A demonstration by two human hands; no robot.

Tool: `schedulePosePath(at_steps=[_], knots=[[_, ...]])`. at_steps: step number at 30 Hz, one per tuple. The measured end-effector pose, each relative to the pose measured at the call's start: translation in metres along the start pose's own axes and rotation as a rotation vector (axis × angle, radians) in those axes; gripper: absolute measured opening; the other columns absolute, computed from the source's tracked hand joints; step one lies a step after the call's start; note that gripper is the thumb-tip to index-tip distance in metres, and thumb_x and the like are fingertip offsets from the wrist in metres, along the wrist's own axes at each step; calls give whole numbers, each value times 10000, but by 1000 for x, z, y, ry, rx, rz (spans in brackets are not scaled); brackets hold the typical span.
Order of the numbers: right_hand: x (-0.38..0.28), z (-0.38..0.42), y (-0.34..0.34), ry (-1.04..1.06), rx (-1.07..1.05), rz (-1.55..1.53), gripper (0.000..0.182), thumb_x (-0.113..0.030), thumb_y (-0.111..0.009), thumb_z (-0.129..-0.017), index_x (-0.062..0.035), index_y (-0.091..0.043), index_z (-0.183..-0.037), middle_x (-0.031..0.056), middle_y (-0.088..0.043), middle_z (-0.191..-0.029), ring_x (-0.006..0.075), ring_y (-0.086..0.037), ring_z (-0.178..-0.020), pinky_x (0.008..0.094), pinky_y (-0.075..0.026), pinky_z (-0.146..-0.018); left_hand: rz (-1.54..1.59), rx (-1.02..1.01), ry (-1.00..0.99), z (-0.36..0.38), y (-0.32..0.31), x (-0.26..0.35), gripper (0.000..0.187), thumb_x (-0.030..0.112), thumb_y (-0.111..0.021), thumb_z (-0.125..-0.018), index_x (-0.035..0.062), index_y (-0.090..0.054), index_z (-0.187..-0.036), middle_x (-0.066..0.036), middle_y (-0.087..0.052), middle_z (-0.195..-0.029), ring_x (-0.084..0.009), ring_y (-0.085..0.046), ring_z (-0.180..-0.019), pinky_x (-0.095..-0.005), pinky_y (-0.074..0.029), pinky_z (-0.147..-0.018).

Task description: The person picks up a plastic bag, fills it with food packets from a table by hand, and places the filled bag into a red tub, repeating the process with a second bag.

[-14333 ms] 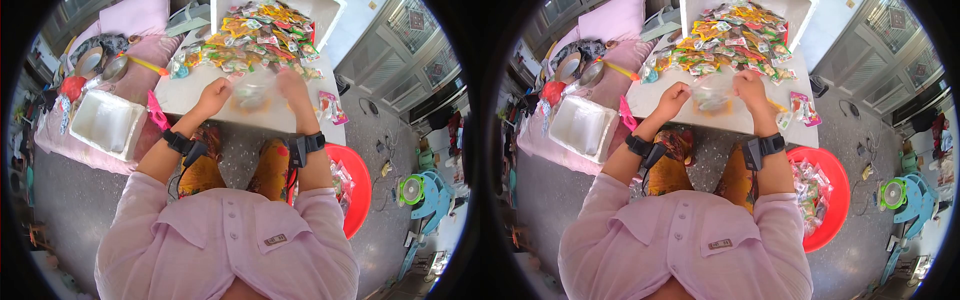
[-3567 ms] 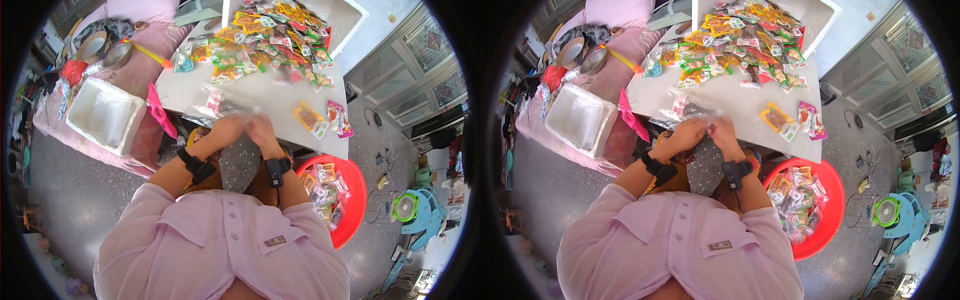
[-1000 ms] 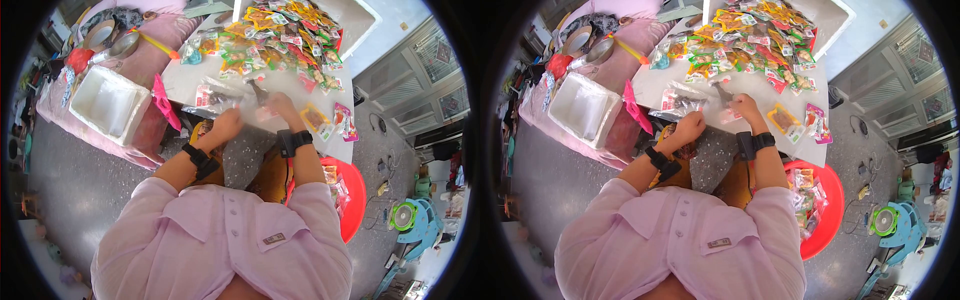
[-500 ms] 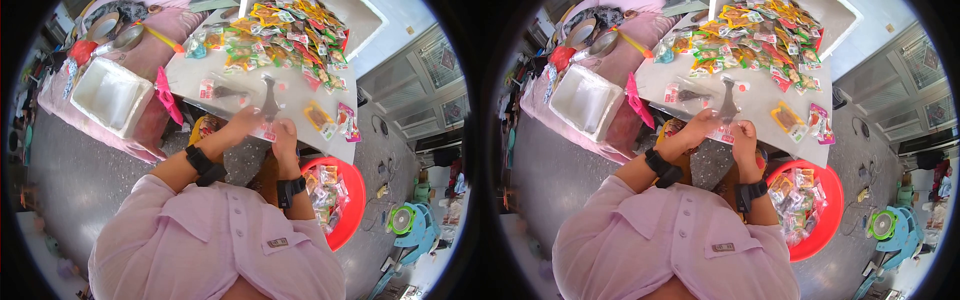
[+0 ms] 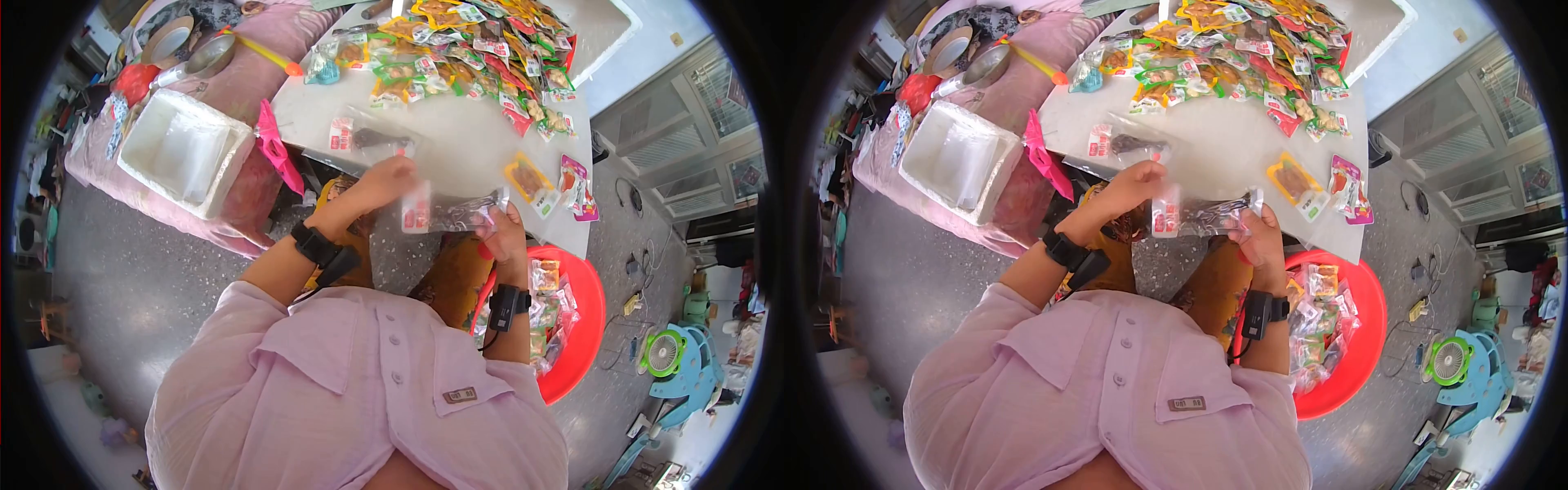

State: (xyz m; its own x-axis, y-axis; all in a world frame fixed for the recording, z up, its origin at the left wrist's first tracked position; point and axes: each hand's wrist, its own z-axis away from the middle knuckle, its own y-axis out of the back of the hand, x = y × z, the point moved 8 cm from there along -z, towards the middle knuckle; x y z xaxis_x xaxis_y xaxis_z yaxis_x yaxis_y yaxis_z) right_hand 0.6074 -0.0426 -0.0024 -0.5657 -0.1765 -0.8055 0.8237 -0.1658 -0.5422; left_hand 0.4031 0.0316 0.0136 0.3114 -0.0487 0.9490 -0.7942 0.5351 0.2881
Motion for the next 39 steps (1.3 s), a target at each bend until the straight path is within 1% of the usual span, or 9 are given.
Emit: schedulePosePath(at_steps=[5, 8, 11, 17, 26, 29, 33, 36, 39], knots=[[3, -5, 30, 172, 109, -158, 40, -94, -478, -820, -64, -501, -834, 36, -539, -719, 192, -577, -670, 267, -485, -525, -713, 406, -177, 0, 10, 20, 344, 259, -584, -669, 30, -516, -916, -154, -518, -818, -298, -532, -761, -365, -445, -655], [6, -5, 29, 187, 191, -122, 34, -95, -474, -823, -70, -494, -836, 33, -535, -732, 190, -573, -680, 279, -485, -541, -823, 390, -186, -5, 1, 16, 258, 222, -531, -694, 32, -512, -868, -169, -522, -817, -337, -520, -771, -409, -438, -644], [12, -8, 25, 198, 204, -138, 35, -99, -477, -822, -69, -486, -839, 32, -534, -739, 184, -567, -674, 283, -485, -546, -732, 331, -14, -13, 5, -1, 182, 185, -500, -712, 30, -506, -806, -160, -522, -808, -336, -515, -765, -407, -436, -645], [29, -15, 11, 170, 145, -220, 38, -106, -483, -819, -69, -478, -816, 32, -536, -738, 175, -559, -664, 287, -485, -562, -663, 350, -156, -12, 9, -7, 189, 185, -403, -780, 31, -513, -784, -190, -523, -807, -356, -529, -751, -415, -436, -653], [54, -29, -28, 83, 84, -323, 53, -122, -473, -829, -70, -467, -835, 45, -539, -772, 176, -558, -701, 302, -485, -577, -790, 480, -306, 8, 11, 39, 105, 157, -477, -748, 56, -486, -774, -136, -519, -723, -338, -526, -638, -418, -435, -552], [65, -33, -52, 10, 121, -267, 61, -127, -452, -839, -68, -467, -834, 50, -536, -798, 170, -552, -706, 308, -485, -591, -794, 455, -283, 8, 8, 38, 98, 151, -474, -745, 58, -476, -775, -136, -515, -724, -341, -525, -638, -421, -437, -556], [74, -40, -76, -148, 66, 219, 135, -210, -456, -802, -82, -491, -826, 14, -515, -727, 122, -500, -625, 239, -422, -536, -771, 431, -300, 15, 5, 36, 98, 147, -473, -739, 53, -473, -767, -137, -511, -734, -340, -524, -646, -420, -436, -555], [78, -50, -87, -232, -134, 579, 273, -317, -450, -780, -49, -493, -814, 46, -519, -713, 115, -506, -556, 209, -367, -424, -741, 428, -291, 18, 7, 34, 93, 141, -469, -740, 50, -468, -760, -139, -509, -739, -339, -522, -659, -418, -434, -556], [82, -62, -95, -237, -221, 674, 243, -267, -434, -802, -33, -499, -809, 44, -511, -673, 106, -483, -495, 210, -348, -386, -737, 404, -280, 16, 10, 28, 104, 147, -466, -741, 47, -477, -769, -139, -512, -764, -329, -522, -702, -407, -434, -589]])
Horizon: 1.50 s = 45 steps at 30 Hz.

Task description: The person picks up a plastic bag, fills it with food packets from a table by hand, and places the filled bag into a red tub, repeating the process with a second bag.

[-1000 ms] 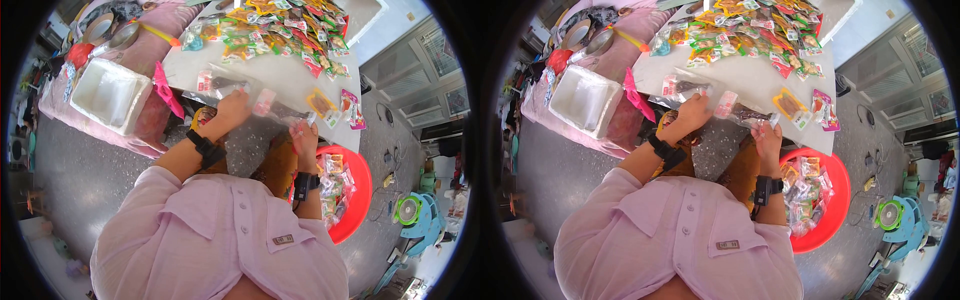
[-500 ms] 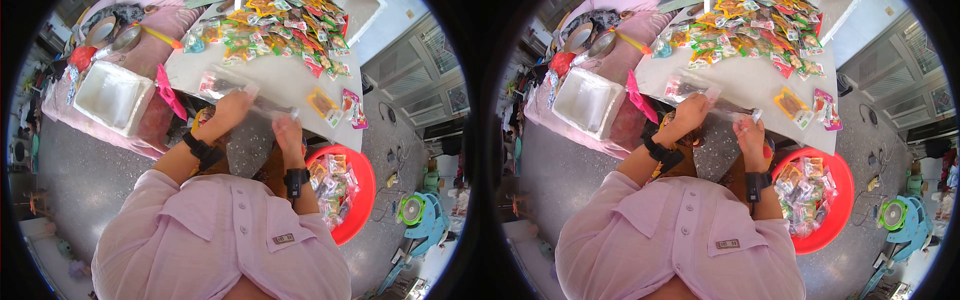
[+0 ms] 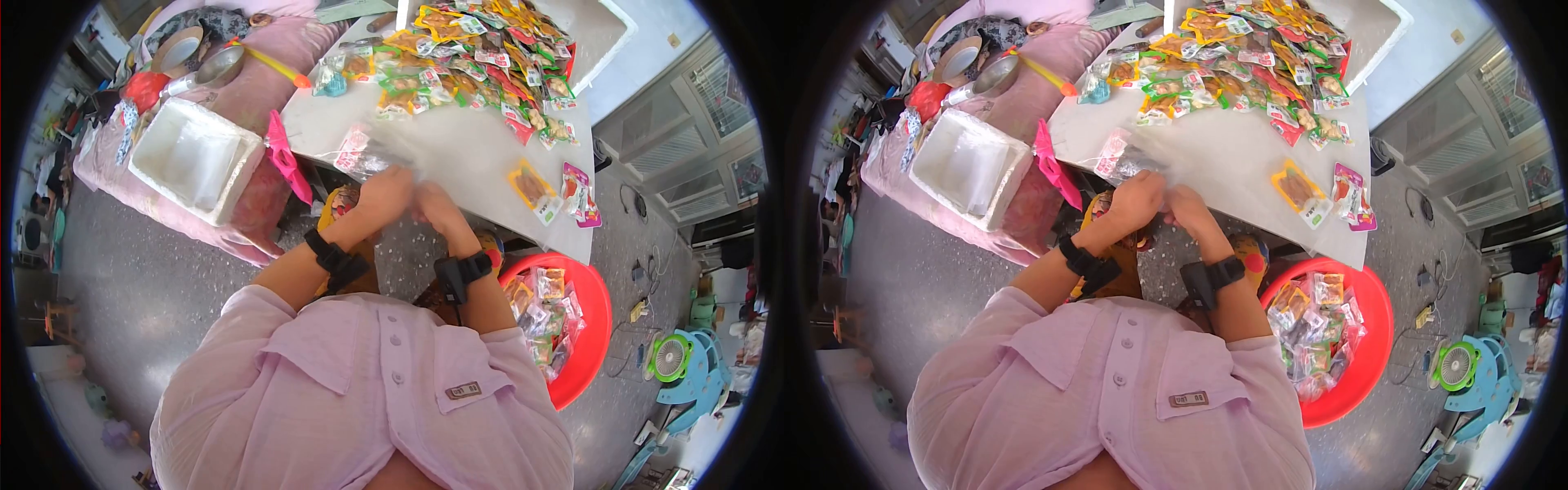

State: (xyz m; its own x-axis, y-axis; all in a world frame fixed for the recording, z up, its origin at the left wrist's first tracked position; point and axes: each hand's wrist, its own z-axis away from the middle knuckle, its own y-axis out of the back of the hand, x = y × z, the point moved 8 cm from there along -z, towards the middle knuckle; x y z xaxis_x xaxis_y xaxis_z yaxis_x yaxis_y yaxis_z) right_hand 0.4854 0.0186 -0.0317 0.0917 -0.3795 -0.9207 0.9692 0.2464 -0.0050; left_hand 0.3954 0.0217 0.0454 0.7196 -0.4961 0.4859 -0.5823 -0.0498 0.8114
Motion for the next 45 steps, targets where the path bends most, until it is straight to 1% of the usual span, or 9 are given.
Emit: schedulePosePath(at_steps=[10, 18, 25, 27, 31, 33, 38, 42, 45], knots=[[-30, -41, -8, 54, 114, -430, 126, -139, -423, -807, -52, -514, -810, 39, -537, -710, 104, -509, -560, 219, -400, -436, 178, 79, -111, -44, -6, -25, 90, 123, -477, -749, 43, -497, -784, -139, -510, -757, -326, -506, -748, -391, -419, -626], [-66, -72, 143, 408, 303, -120, 159, -168, -501, -758, -55, -479, -868, 36, -524, -684, 130, -531, -562, 218, -404, -446, 127, 148, -148, -31, -22, -30, 62, 108, -493, -712, 52, -479, -691, -130, -483, -671, -326, -498, -656, -420, -404, -571], [-126, -145, 250, 719, 141, -541, 125, -90, -529, -730, -63, -449, -822, 35, -513, -705, 144, -538, -577, 232, -411, -458, 117, 173, -201, -27, -23, -26, 45, 65, -540, -671, 53, -501, -691, -113, -484, -656, -304, -494, -640, -393, -399, -561], [-146, -159, 279, 926, 529, 73, 109, -92, -528, -732, -65, -444, -796, 32, -504, -684, 145, -532, -564, 231, -410, -454, 138, 171, -211, -27, -22, -25, 50, 53, -540, -663, 49, -497, -686, -112, -484, -656, -305, -492, -638, -393, -398, -560], [-162, -194, 292, 1004, 691, 313, 88, -87, -535, -725, -55, -466, -770, 36, -505, -650, 160, -531, -551, 247, -427, -460, 169, 176, -210, -27, -24, -29, 58, 72, -539, -646, 68, -484, -666, -97, -464, -646, -298, -488, -639, -392, -396, -578], [-185, -185, 254, 828, 852, 1511, 257, -306, -521, -749, -60, -594, -753, 154, -571, -660, 307, -554, -584, 416, -419, -514, 185, 181, -208, -26, -25, -30, 52, 72, -537, -650, 72, -494, -680, -96, -472, -657, -300, -491, -639, -391, -399, -580], [-172, -172, 249, 942, 655, 513, 135, -161, -557, -721, -55, -568, -804, 118, -551, -658, 249, -540, -591, 341, -428, -514, 164, 159, -193, -26, -25, -32, 66, 79, -540, -658, 66, -497, -706, -106, -489, -671, -305, -499, -645, -393, -405, -580], [-155, -109, 200, 1016, 606, 325, 98, -14, -535, -733, -42, -489, -815, 50, -535, -703, 128, -520, -578, 219, -431, -484, 207, 126, -107, -28, -18, -30, 102, 94, -565, -682, 39, -521, -755, -129, -524, -710, -322, -513, -667, -384, -421, -583], [-91, -101, 168, 606, 351, -631, 94, -18, -531, -755, -49, -490, -833, 55, -549, -727, 130, -526, -585, 215, -425, -480, 402, 145, 20, -34, -2, -24, 183, 142, -581, -725, 35, -506, -853, -98, -528, -734, -222, -517, -620, -325, -427, -563]])
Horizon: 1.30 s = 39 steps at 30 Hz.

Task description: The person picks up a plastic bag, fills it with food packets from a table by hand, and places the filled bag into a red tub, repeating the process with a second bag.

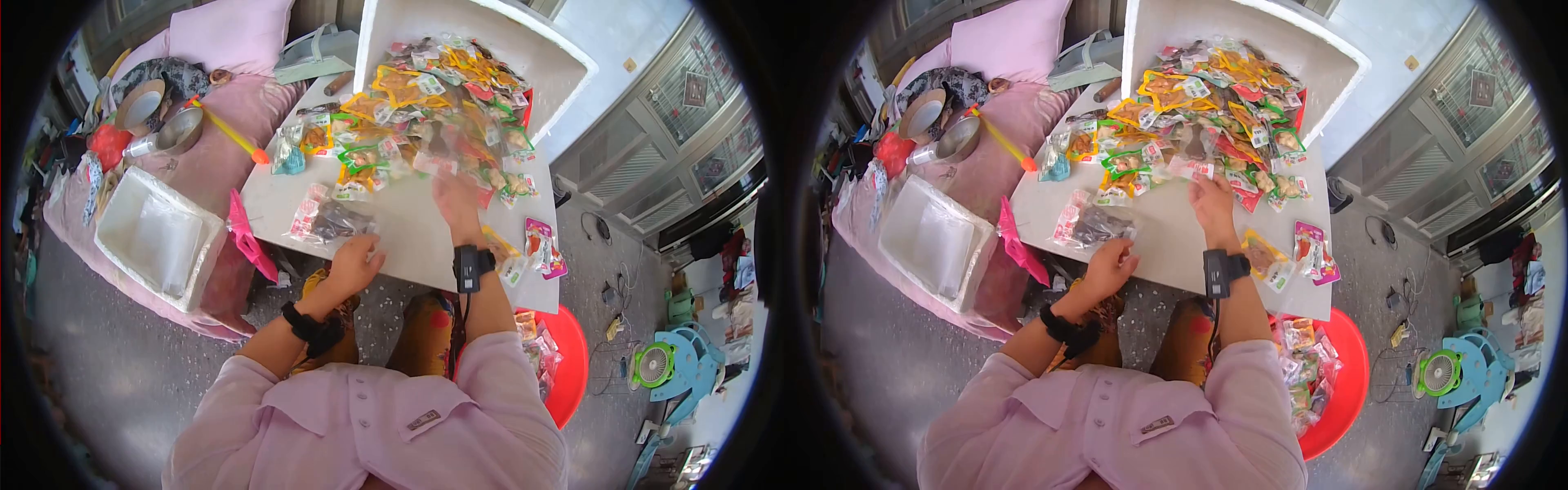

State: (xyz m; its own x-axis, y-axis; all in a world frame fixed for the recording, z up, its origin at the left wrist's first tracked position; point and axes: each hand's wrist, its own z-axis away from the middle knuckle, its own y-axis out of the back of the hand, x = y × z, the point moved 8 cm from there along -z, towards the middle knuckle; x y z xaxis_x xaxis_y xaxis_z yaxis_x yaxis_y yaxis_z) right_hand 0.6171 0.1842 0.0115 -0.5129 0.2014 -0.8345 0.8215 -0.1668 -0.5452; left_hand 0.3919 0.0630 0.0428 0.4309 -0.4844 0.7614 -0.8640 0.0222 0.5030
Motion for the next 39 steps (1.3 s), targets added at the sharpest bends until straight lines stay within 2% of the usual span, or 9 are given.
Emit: schedulePosePath(at_steps=[7, 8, 11, 17, 20, 25, 27, 30, 39], knots=[[16, 169, -53, -294, -9, 37, 90, -55, -490, -803, -47, -512, -890, 39, -560, -802, 105, -535, -650, 214, -436, -545, 1421, -148, 688, 3, -40, 17, 253, 123, -504, -800, 45, -425, -1027, -51, -524, -826, -149, -509, -674, -273, -429, -592], [22, 186, -53, -317, -9, 81, 93, -62, -493, -803, -51, -511, -893, 40, -561, -802, 110, -541, -660, 214, -438, -550, 1514, -243, 621, 8, -48, 12, 247, 92, -483, -798, 23, -424, -1028, -80, -527, -854, -168, -523, -713, -286, -442, -621], [26, 218, -45, -438, -63, 217, 97, -104, -482, -818, -72, -494, -909, 25, -566, -793, 93, -541, -661, 204, -426, -536, 1408, -125, 673, 25, -45, 0, 237, 47, -475, -782, 10, -426, -1011, -95, -530, -864, -193, -540, -737, -312, -456, -636], [-14, 222, 14, -388, -36, -311, 171, -216, -511, -810, -75, -504, -906, 41, -567, -786, 142, -545, -642, 203, -417, -519, 1238, -542, 673, 55, -39, 10, 368, -22, -477, -721, -27, -425, -1085, -100, -538, -888, -199, -555, -774, -319, -459, -694], [-16, 231, 22, -484, -221, 21, 132, -182, -508, -811, -71, -515, -883, 43, -563, -745, 136, -527, -588, 216, -412, -484, 1094, -740, 616, 64, -47, 15, 321, 15, -502, -738, -26, -459, -1054, -88, -542, -906, -163, -551, -785, -289, -455, -695], [-25, 231, 40, -319, 9, -148, 46, -80, -487, -808, -63, -515, -839, 54, -562, -711, 130, -515, -554, 229, -415, -467, 834, -375, 558, 29, -34, -4, 274, 113, -533, -770, 21, -488, -1024, -38, -539, -864, -127, -527, -787, -253, -432, -700], [-23, 229, 54, -265, 81, -184, 32, -72, -483, -809, -66, -512, -823, 56, -563, -706, 130, -516, -556, 228, -416, -471, -37, -125, 176, 8, 1, 12, 333, 168, -564, -730, 27, -483, -1020, -84, -536, -892, -186, -535, -808, -288, -435, -722], [-15, 226, 60, -223, 132, -183, 21, -80, -480, -817, -74, -496, -828, 58, -571, -719, 133, -520, -567, 237, -426, -492, -480, -28, -70, 5, -1, 22, 369, 193, -575, -676, 21, -496, -993, -136, -505, -959, -264, -520, -851, -341, -434, -739], [1, 225, 46, -237, 141, -220, 35, -110, -490, -821, -85, -479, -843, 49, -570, -744, 140, -529, -598, 236, -426, -514, -651, -179, 9, 9, -13, -3, 181, 122, -475, -663, 42, -566, -796, -127, -466, -1057, -299, -520, -877, -384, -434, -732]])
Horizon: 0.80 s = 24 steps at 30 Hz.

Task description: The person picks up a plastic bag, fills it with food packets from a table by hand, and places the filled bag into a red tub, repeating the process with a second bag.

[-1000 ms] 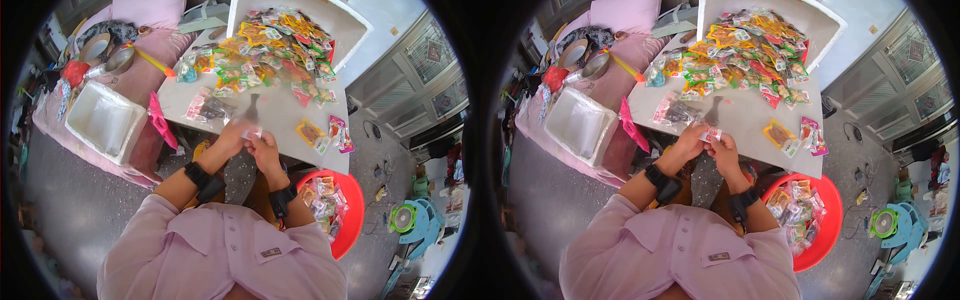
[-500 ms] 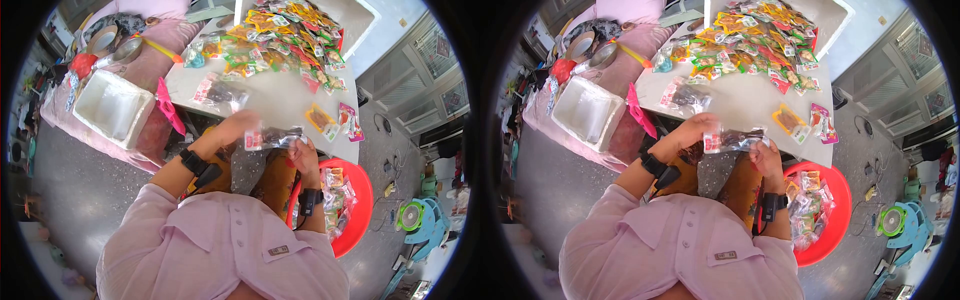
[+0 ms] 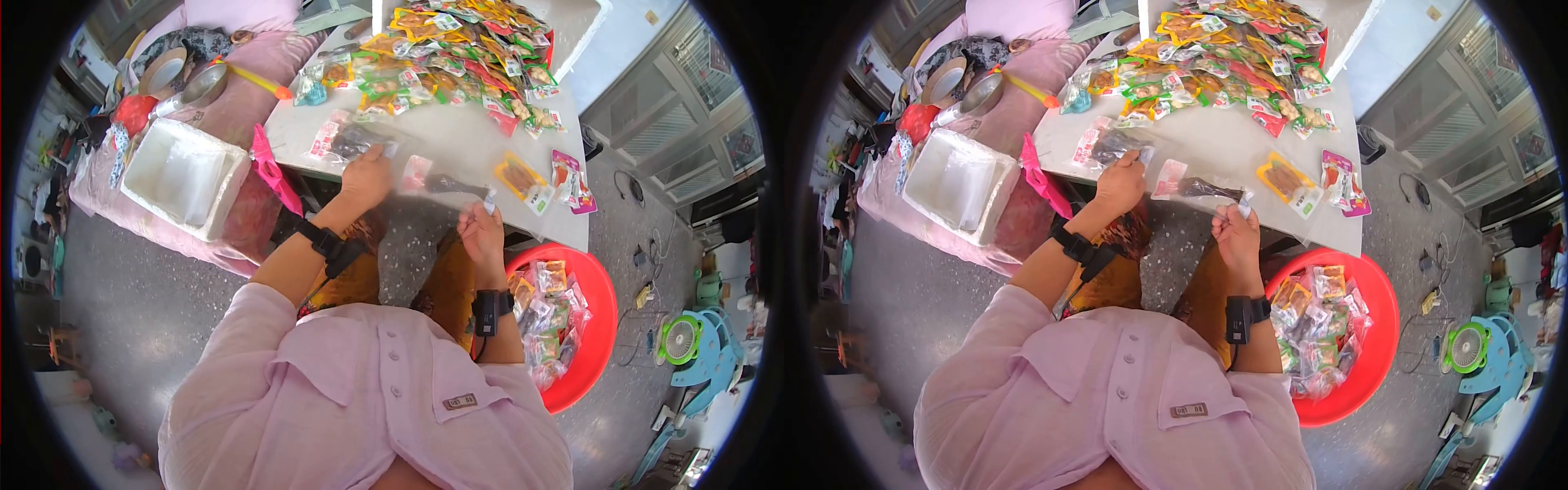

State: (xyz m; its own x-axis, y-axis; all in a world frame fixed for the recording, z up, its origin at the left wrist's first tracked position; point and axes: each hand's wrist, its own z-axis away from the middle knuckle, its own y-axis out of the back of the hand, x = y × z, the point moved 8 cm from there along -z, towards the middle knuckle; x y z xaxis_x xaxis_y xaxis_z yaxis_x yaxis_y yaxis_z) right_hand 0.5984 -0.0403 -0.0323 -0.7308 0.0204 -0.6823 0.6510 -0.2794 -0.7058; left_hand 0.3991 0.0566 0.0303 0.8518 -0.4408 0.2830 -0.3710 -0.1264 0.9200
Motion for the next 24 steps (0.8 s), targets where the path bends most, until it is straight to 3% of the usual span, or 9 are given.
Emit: schedulePosePath(at_steps=[3, 6, 9, 12, 18, 24], knots=[[9, -2, -3, -7, -27, -1, 42, -114, -496, -818, -82, -479, -839, 50, -570, -739, 142, -528, -595, 240, -425, -506, 30, 28, -106, -1, 14, -2, 180, 129, -464, -664, 37, -560, -786, -124, -515, -982, -287, -536, -849, -384, -438, -722], [15, -3, -7, -19, -23, -32, 44, -117, -502, -816, -83, -479, -832, 49, -568, -742, 143, -525, -595, 242, -425, -500, 7, -69, -47, 1, 18, -3, 166, 132, -462, -666, 33, -551, -765, -123, -547, -887, -282, -541, -823, -388, -441, -703], [22, -6, -11, -63, -7, -127, 47, -124, -506, -816, -87, -479, -826, 43, -563, -744, 144, -521, -599, 241, -424, -499, 53, 29, -103, 8, 22, 0, 119, 109, -465, -672, 24, -488, -753, -129, -525, -817, -306, -532, -757, -407, -439, -639], [32, -8, -17, -103, 1, -221, 52, -134, -510, -817, -91, -482, -825, 35, -556, -741, 145, -519, -604, 238, -425, -500, 85, 181, -138, 14, 30, 4, 98, 97, -462, -684, 24, -483, -747, -130, -525, -804, -314, -526, -745, -412, -435, -617], [29, -1, -6, -128, -36, -159, 57, -140, -513, -814, -89, -488, -826, 31, -551, -732, 144, -518, -608, 246, -431, -513, 236, 247, -1, 11, 38, -12, 68, 89, -472, -707, 33, -497, -738, -141, -521, -790, -338, -514, -736, -411, -430, -613], [31, 0, -11, -136, -84, -137, 64, -139, -515, -813, -82, -488, -823, 31, -551, -732, 142, -519, -602, 250, -438, -512, 258, 183, -56, 15, 39, 4, 69, 103, -483, -715, 36, -497, -713, -142, -515, -763, -331, -510, -727, -408, -427, -624]])
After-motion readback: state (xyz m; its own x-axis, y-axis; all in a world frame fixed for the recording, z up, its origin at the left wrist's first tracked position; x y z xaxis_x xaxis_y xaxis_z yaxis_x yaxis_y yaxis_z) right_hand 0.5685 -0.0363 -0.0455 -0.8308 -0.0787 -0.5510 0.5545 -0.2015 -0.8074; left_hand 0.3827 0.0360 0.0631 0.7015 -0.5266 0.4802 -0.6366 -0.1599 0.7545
